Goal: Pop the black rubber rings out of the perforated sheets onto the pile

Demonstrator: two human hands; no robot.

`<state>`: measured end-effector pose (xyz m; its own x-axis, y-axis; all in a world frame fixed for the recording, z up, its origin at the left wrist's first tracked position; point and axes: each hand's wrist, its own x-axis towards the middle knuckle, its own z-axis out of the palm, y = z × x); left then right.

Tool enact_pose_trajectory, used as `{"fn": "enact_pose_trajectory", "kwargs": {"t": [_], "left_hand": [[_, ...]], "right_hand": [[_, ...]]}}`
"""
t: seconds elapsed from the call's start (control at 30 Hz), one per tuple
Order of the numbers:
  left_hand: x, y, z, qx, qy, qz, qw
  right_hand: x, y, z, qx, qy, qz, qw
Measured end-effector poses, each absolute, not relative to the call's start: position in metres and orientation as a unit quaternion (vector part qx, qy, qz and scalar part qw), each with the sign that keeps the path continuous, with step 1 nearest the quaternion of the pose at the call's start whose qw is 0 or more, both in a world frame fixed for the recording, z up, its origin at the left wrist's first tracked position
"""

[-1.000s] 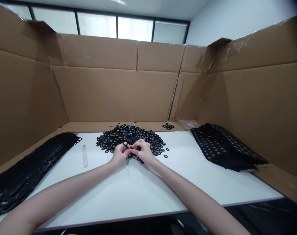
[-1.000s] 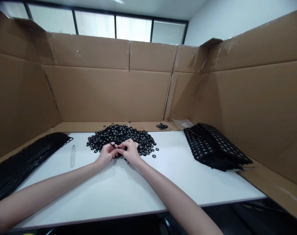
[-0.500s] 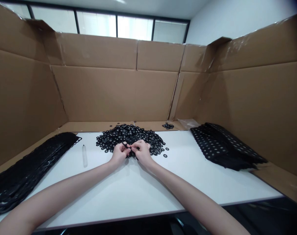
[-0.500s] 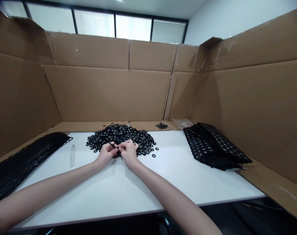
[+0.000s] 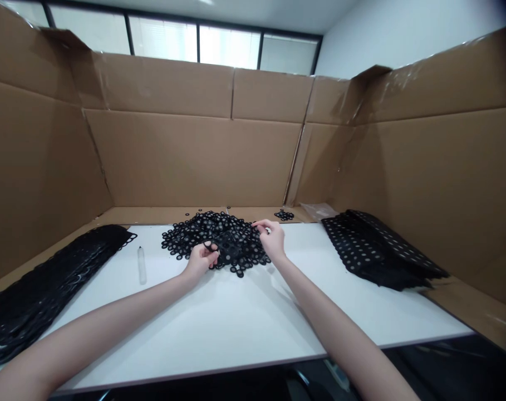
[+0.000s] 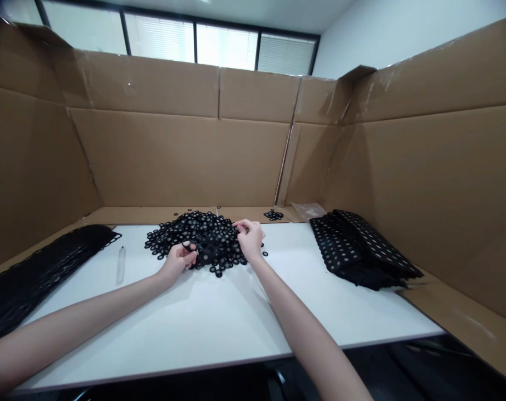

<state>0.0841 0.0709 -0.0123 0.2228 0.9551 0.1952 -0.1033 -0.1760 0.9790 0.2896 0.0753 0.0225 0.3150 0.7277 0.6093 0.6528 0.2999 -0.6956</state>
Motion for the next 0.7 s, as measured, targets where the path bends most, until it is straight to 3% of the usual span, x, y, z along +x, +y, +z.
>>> {"fn": "enact_pose_trajectory", "kwargs": {"t": [0.23, 0.4, 0.57, 0.7], "left_hand": [[0.083, 0.078, -0.014, 0.546, 0.343, 0.531, 0.549], [0.084, 0.078, -0.014, 0.544, 0.345, 0.541, 0.541], [0.083, 0.074, -0.009, 0.546, 0.338, 0.537, 0.547], [0.083, 0.072, -0.008, 0.572, 0.322, 0.512, 0.554]], "right_hand": [[0.276, 0.081, 0.004, -0.538, -0.719, 0.054, 0.437], [0.268, 0.065, 0.018, -0.474, -0.745, 0.004, 0.469], [0.260, 0.056, 0.025, -0.424, -0.814, -0.023, 0.396], [0.254, 0.057, 0.018, -0.423, -0.815, -0.017, 0.397]]}}
